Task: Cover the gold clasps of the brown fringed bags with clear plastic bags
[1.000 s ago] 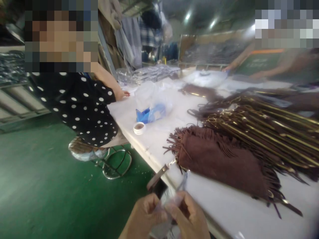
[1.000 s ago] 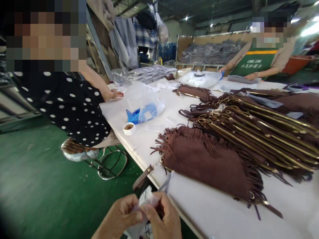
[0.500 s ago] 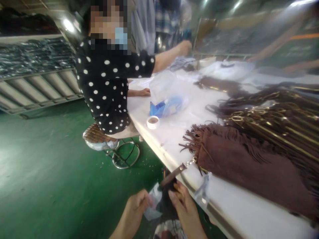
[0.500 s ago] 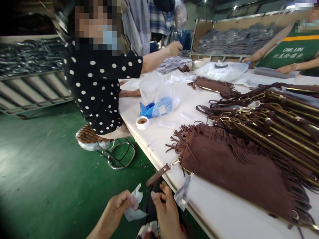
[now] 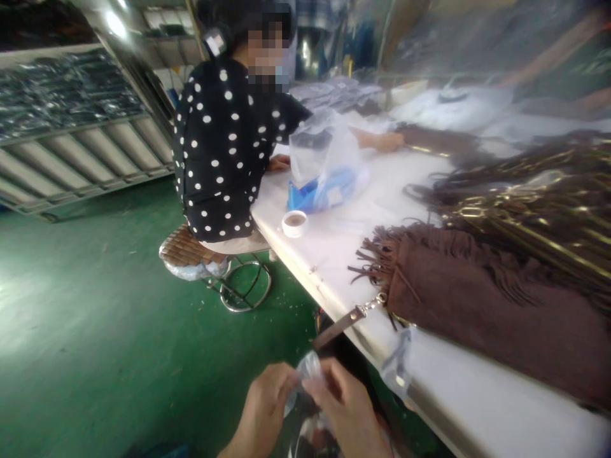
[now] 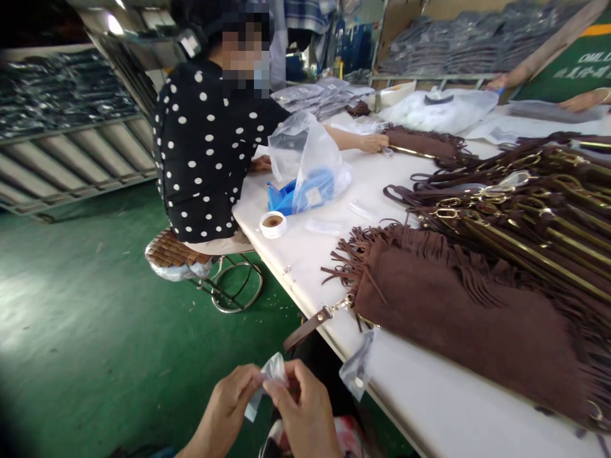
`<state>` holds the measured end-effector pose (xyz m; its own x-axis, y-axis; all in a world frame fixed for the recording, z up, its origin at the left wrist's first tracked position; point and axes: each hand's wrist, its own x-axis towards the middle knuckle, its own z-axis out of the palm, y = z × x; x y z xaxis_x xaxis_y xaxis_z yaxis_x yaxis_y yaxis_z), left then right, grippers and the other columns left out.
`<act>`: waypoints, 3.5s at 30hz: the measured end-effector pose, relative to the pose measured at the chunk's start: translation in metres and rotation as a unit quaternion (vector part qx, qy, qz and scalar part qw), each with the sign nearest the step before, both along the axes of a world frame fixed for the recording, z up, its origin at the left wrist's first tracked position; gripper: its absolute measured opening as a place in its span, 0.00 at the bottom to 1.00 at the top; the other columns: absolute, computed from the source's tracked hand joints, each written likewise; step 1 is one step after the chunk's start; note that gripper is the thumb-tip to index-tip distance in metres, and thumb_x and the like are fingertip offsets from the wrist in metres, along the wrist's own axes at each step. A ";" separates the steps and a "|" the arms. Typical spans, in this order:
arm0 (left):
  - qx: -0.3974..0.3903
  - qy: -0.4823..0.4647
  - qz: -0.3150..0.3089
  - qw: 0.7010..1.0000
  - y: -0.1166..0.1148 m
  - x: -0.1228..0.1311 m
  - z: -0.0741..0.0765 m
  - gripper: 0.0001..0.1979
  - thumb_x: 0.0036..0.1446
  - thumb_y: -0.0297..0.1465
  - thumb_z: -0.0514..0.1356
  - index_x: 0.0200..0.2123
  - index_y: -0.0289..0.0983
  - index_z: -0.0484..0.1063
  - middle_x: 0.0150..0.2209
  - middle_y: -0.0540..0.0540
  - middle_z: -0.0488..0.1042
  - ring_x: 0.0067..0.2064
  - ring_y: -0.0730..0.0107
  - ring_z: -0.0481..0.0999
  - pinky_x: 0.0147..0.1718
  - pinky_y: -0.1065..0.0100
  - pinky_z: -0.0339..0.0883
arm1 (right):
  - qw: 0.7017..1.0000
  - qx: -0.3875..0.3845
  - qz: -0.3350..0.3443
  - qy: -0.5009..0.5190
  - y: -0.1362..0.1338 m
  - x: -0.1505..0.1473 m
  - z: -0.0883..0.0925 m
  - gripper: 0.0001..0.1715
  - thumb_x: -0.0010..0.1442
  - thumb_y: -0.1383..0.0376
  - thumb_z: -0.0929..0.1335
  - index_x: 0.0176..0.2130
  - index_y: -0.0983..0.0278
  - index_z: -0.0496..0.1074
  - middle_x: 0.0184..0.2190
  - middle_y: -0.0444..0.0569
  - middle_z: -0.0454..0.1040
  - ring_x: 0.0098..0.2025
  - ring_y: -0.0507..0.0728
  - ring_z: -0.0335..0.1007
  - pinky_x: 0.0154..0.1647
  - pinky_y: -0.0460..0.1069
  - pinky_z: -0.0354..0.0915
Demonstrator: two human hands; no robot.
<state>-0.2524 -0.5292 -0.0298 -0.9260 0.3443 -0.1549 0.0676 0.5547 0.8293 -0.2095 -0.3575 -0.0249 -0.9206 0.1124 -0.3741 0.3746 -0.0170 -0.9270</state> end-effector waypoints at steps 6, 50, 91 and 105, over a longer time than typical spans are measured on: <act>0.130 -0.145 0.043 0.980 0.024 -0.003 0.012 0.12 0.59 0.36 0.61 0.42 0.36 0.74 0.37 0.45 0.79 0.39 0.61 0.75 0.38 0.68 0.67 | 0.991 0.130 0.011 -0.017 0.014 -0.006 0.000 0.17 0.61 0.56 0.66 0.25 0.61 0.64 0.20 0.40 0.64 0.25 0.52 0.60 0.27 0.46 0.54; 0.176 -0.252 0.137 0.942 0.001 -0.022 -0.031 0.22 0.56 0.48 0.62 0.26 0.33 0.72 0.21 0.49 0.72 0.22 0.75 0.62 0.24 0.73 0.52 | 0.980 -0.109 -0.126 -0.107 0.022 -0.031 -0.049 0.39 0.49 0.48 0.74 0.53 0.63 0.63 0.47 0.52 0.74 0.38 0.56 0.73 0.32 0.47 0.68; 0.214 -0.293 0.174 0.915 0.022 -0.006 -0.025 0.20 0.54 0.48 0.64 0.33 0.34 0.75 0.24 0.47 0.73 0.23 0.74 0.66 0.22 0.74 0.56 | 0.981 -0.151 -0.113 -0.040 0.016 -0.038 -0.024 0.21 0.51 0.52 0.74 0.37 0.65 0.73 0.24 0.42 0.69 0.26 0.52 0.64 0.26 0.45 0.60; 0.282 -0.332 0.160 0.886 0.038 -0.002 -0.026 0.27 0.45 0.47 0.71 0.39 0.30 0.78 0.29 0.39 0.78 0.27 0.67 0.73 0.27 0.71 0.63 | 0.987 -0.113 -0.103 -0.044 0.019 -0.035 -0.014 0.17 0.51 0.55 0.74 0.36 0.65 0.75 0.25 0.44 0.73 0.27 0.55 0.68 0.27 0.47 0.65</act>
<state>-0.2544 -0.4917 -0.0557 -0.7588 0.2770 -0.5895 -0.6254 -0.0573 0.7782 -0.2446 -0.3382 -0.0389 -0.8498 0.1979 -0.4885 0.4206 -0.3039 -0.8548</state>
